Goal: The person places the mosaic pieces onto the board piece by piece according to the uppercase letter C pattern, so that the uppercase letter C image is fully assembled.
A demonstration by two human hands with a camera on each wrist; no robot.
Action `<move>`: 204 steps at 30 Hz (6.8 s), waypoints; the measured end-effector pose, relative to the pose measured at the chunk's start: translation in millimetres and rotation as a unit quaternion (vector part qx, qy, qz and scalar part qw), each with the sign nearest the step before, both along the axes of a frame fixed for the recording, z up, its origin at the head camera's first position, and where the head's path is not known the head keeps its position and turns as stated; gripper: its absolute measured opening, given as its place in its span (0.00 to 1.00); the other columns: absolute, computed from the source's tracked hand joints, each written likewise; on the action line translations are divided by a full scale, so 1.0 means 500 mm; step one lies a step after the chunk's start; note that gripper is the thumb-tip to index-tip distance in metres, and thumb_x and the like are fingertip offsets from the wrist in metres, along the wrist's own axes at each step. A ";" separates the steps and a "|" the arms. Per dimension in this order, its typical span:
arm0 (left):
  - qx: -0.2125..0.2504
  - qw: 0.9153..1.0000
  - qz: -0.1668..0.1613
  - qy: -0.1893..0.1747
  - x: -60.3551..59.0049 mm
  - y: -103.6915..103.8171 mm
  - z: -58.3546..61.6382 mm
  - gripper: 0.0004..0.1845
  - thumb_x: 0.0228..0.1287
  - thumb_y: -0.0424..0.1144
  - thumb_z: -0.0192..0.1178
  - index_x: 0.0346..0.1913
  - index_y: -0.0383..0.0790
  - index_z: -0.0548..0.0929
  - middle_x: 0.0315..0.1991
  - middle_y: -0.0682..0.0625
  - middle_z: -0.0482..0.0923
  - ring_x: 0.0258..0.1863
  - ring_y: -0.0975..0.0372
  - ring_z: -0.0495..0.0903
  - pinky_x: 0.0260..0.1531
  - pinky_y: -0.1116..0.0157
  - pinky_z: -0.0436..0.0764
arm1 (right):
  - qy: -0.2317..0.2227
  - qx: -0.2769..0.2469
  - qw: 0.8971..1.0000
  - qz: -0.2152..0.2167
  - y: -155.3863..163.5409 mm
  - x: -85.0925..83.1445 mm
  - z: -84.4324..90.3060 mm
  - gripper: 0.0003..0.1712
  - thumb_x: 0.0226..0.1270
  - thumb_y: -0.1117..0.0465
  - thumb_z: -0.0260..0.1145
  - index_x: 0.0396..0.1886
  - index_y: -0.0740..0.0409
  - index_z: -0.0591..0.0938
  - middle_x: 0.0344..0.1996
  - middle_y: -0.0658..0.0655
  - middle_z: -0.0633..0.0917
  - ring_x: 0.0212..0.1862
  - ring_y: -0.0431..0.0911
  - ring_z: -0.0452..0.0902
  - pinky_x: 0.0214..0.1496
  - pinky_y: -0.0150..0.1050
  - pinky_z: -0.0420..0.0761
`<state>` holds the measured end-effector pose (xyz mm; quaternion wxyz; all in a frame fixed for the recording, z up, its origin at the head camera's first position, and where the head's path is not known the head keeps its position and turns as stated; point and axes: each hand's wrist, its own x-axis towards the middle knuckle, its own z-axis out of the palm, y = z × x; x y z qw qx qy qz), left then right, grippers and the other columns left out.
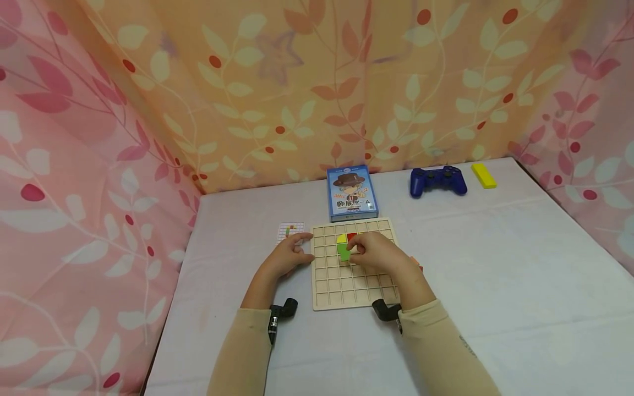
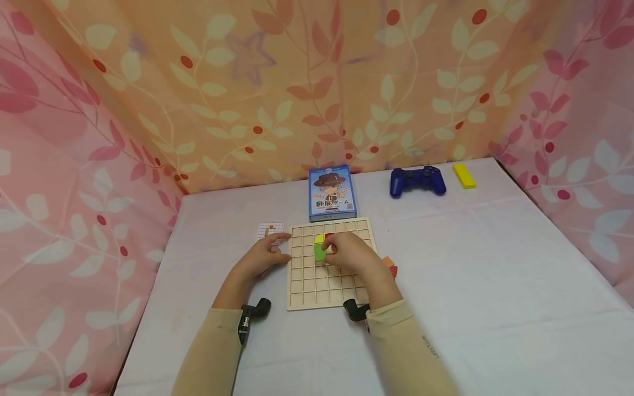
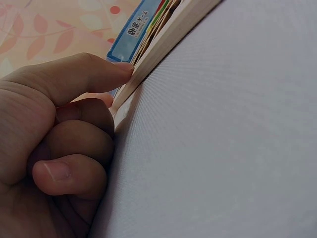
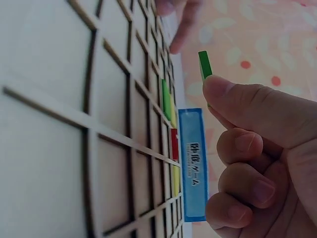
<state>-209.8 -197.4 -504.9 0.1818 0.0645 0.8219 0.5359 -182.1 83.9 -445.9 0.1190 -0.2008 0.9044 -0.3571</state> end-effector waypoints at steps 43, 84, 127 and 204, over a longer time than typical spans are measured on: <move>-0.003 1.000 0.009 -0.005 -0.004 0.001 -0.005 0.36 0.58 0.36 0.74 0.71 0.50 0.76 0.15 0.54 0.67 0.08 0.63 0.60 0.09 0.66 0.60 | 0.017 0.053 0.998 -0.039 -0.018 -0.002 -0.047 0.12 0.59 0.58 0.78 0.40 0.56 0.87 0.35 0.51 0.85 0.38 0.48 0.76 0.50 0.47 0.78; -0.017 1.000 0.013 -0.015 -0.004 0.001 0.001 0.36 0.58 0.38 0.74 0.71 0.52 0.75 0.16 0.54 0.68 0.08 0.62 0.60 0.09 0.65 0.61 | -0.021 -0.030 0.989 -0.144 0.141 0.040 0.057 0.20 0.69 0.51 0.72 0.53 0.58 0.85 0.28 0.54 0.71 0.31 0.49 0.67 0.32 0.42 0.67; -0.034 0.999 0.017 -0.011 -0.003 0.006 0.003 0.36 0.60 0.37 0.74 0.72 0.52 0.74 0.15 0.54 0.70 0.08 0.63 0.60 0.09 0.66 0.60 | -0.044 0.090 0.983 -0.157 0.265 0.128 -0.039 0.13 0.63 0.59 0.73 0.42 0.60 0.82 0.26 0.53 0.73 0.30 0.48 0.68 0.33 0.43 0.66; -0.024 1.000 0.009 -0.008 -0.004 0.004 0.001 0.35 0.60 0.39 0.74 0.71 0.52 0.75 0.16 0.54 0.68 0.08 0.63 0.61 0.09 0.65 0.61 | -0.074 0.066 0.982 -0.161 0.267 0.110 -0.033 0.17 0.61 0.66 0.64 0.51 0.60 0.82 0.31 0.54 0.76 0.37 0.49 0.71 0.38 0.44 0.69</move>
